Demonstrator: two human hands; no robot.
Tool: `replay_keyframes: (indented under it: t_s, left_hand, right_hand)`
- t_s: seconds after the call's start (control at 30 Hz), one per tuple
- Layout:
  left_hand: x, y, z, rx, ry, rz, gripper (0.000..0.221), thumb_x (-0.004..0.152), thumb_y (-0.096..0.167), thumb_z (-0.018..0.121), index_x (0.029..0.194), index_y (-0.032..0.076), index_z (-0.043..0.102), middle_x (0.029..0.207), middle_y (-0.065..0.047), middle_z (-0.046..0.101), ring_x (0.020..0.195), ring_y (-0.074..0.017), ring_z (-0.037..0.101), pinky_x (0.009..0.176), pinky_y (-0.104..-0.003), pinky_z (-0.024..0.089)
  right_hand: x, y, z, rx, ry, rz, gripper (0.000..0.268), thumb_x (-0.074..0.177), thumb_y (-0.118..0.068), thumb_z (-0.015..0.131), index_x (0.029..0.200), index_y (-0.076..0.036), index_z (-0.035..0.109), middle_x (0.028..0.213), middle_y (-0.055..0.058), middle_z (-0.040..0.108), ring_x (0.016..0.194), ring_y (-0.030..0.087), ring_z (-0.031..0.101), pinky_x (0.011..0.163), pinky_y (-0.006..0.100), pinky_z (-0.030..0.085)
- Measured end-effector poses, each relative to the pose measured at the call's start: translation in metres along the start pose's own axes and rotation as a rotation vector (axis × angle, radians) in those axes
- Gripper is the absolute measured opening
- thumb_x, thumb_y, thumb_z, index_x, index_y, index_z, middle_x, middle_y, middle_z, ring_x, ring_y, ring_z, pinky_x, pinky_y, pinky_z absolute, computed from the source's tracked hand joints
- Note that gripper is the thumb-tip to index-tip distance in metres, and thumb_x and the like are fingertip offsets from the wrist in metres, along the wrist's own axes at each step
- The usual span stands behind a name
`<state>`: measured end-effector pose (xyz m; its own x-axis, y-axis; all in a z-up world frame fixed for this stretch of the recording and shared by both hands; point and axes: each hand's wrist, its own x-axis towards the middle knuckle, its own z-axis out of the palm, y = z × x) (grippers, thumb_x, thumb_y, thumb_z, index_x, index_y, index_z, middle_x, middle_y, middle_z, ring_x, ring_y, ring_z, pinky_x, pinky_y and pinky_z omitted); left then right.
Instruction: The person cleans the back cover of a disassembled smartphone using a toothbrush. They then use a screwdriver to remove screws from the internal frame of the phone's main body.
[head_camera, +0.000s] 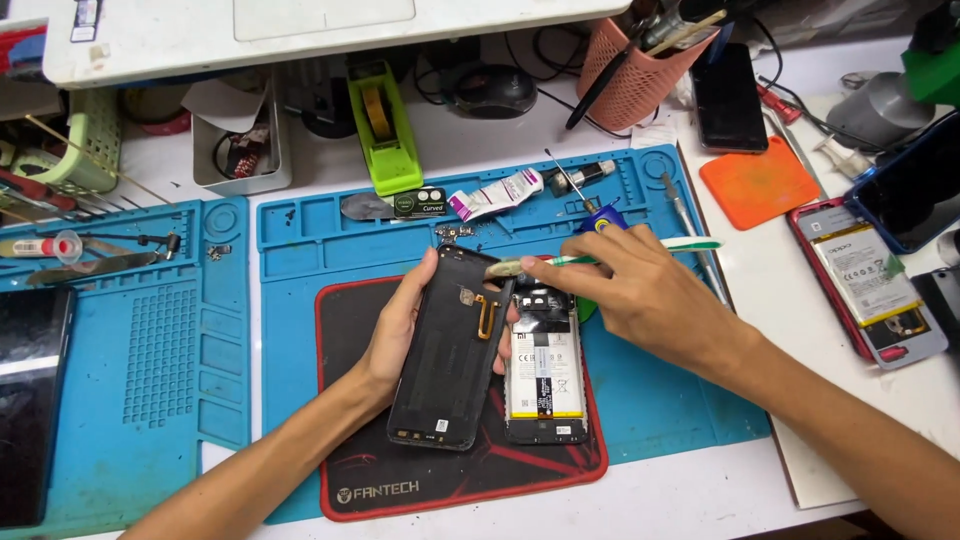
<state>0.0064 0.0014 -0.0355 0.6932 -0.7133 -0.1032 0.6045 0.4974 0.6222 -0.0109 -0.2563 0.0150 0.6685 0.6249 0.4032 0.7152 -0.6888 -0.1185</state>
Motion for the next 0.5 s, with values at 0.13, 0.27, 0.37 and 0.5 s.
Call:
replay_keyframes:
  t_s: [0.13, 0.27, 0.37, 0.5]
  left_hand:
    - [0.000, -0.002, -0.003, -0.009, -0.018, 0.019, 0.081, 0.106, 0.062, 0.023, 0.136, -0.005, 0.057, 0.083, -0.045, 0.064, 0.071, -0.0557, 0.071, 0.065, -0.055, 0.062]
    - [-0.002, 0.001, 0.001, 0.007, -0.054, -0.024, 0.090, 0.103, 0.067, 0.021, 0.136, -0.008, 0.057, 0.084, -0.045, 0.065, 0.075, -0.0530, 0.072, 0.067, -0.053, 0.062]
    - [-0.003, 0.003, 0.004, 0.033, -0.037, -0.073, 0.095, 0.101, 0.070, 0.021, 0.134, -0.010, 0.060, 0.085, -0.044, 0.065, 0.076, -0.0518, 0.073, 0.066, -0.051, 0.062]
    - [-0.003, 0.000, -0.001, -0.031, 0.065, -0.078, 0.084, 0.101, 0.068, 0.026, 0.136, -0.001, 0.057, 0.080, -0.048, 0.062, 0.071, -0.0564, 0.070, 0.065, -0.054, 0.061]
  right_hand:
    - [-0.007, 0.008, -0.004, 0.083, -0.112, 0.060, 0.046, 0.095, 0.006, 0.053, 0.124, -0.024, 0.072, 0.101, 0.006, 0.067, 0.079, 0.023, 0.063, 0.071, 0.036, 0.044]
    - [-0.001, 0.006, 0.011, 0.025, -0.009, 0.049, 0.047, 0.099, 0.003, 0.052, 0.131, -0.026, 0.070, 0.106, 0.005, 0.064, 0.078, 0.020, 0.056, 0.070, 0.034, 0.041]
    - [0.002, 0.007, 0.014, 0.029, 0.026, 0.025, 0.048, 0.098, 0.003, 0.053, 0.131, -0.027, 0.071, 0.106, 0.004, 0.065, 0.077, 0.020, 0.056, 0.070, 0.033, 0.041]
    - [-0.007, 0.010, -0.003, 0.120, -0.082, 0.084, 0.046, 0.094, 0.007, 0.053, 0.122, -0.024, 0.074, 0.101, 0.006, 0.069, 0.077, 0.023, 0.063, 0.068, 0.036, 0.045]
